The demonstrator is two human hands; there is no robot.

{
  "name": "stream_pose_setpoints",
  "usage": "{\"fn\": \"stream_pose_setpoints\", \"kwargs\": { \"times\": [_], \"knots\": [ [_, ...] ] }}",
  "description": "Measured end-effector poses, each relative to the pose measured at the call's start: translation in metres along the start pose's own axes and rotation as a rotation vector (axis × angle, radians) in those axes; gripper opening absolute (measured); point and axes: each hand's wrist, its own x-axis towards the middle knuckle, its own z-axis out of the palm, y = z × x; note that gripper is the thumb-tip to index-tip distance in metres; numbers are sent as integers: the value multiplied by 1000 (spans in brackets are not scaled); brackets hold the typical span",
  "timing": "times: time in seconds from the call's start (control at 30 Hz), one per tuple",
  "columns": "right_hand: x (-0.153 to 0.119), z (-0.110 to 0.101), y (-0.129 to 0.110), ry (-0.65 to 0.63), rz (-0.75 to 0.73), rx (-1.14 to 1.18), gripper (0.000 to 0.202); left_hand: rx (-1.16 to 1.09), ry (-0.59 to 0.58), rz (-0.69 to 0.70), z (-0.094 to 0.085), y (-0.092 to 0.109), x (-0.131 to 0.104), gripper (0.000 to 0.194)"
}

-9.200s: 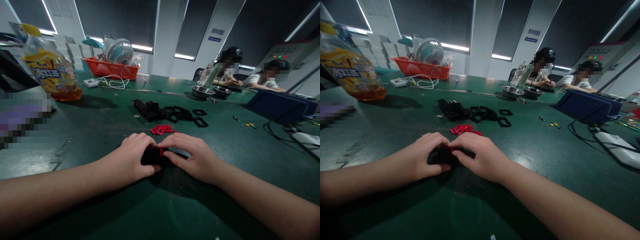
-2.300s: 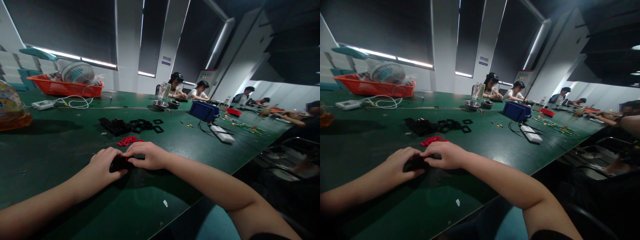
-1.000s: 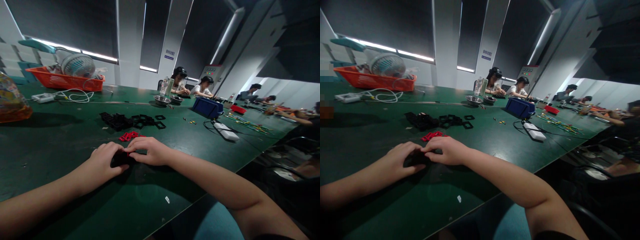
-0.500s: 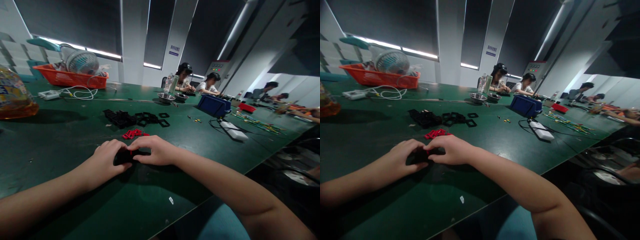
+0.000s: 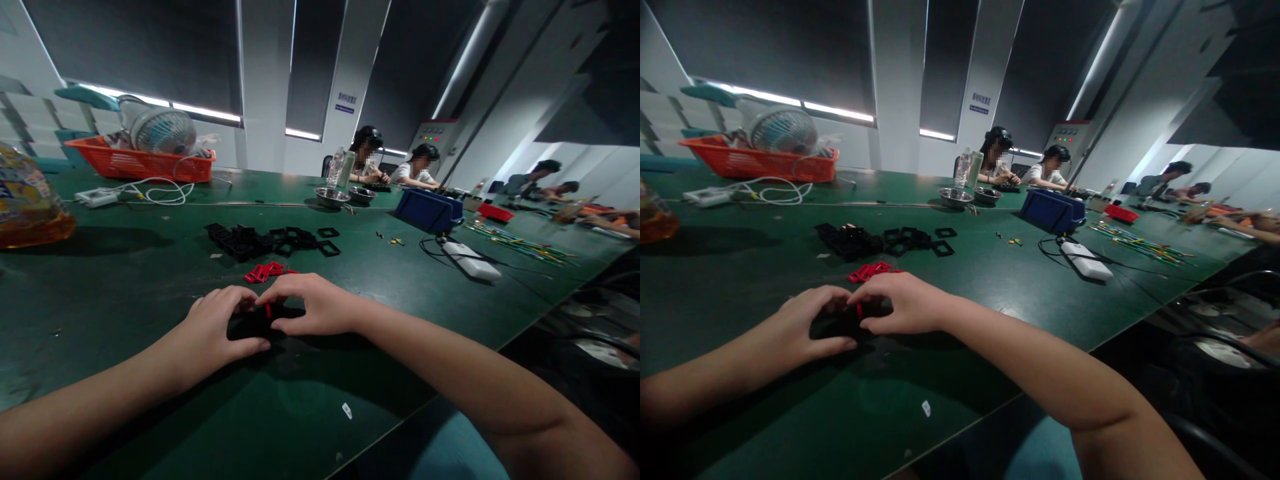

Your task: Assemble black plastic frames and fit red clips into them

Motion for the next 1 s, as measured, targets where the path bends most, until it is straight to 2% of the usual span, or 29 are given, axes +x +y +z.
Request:
{"fn": "stream_pose_setpoints", "kwargs": {
  "times": [0.13,0.2,0.27,0.33,0.47,0.57,0.73,0.87,1.0],
  "knots": [
    [-3,-21,7,23,81,24,29,-50,22,-6,3,-5,-1,72],
    [-6,-37,18,86,161,38,28,-54,48,13,4,-7,-2,72],
    [-11,-55,33,176,301,36,30,-44,73,38,5,-8,-3,69],
    [-20,-73,53,320,524,-129,30,-34,61,52,5,-9,-3,69],
    [-43,-99,93,548,742,-339,24,-25,38,47,5,-9,-3,70],
    [-62,-109,118,638,894,-441,22,-24,36,33,5,-9,-2,70],
    [-81,-115,135,659,1050,-516,26,-30,29,20,5,-9,-1,70],
    [-86,-115,140,598,1138,-521,24,-25,24,25,5,-8,-1,68],
    [-87,-113,144,518,1197,-524,33,-16,12,12,4,-7,-1,69]
  ]
}}
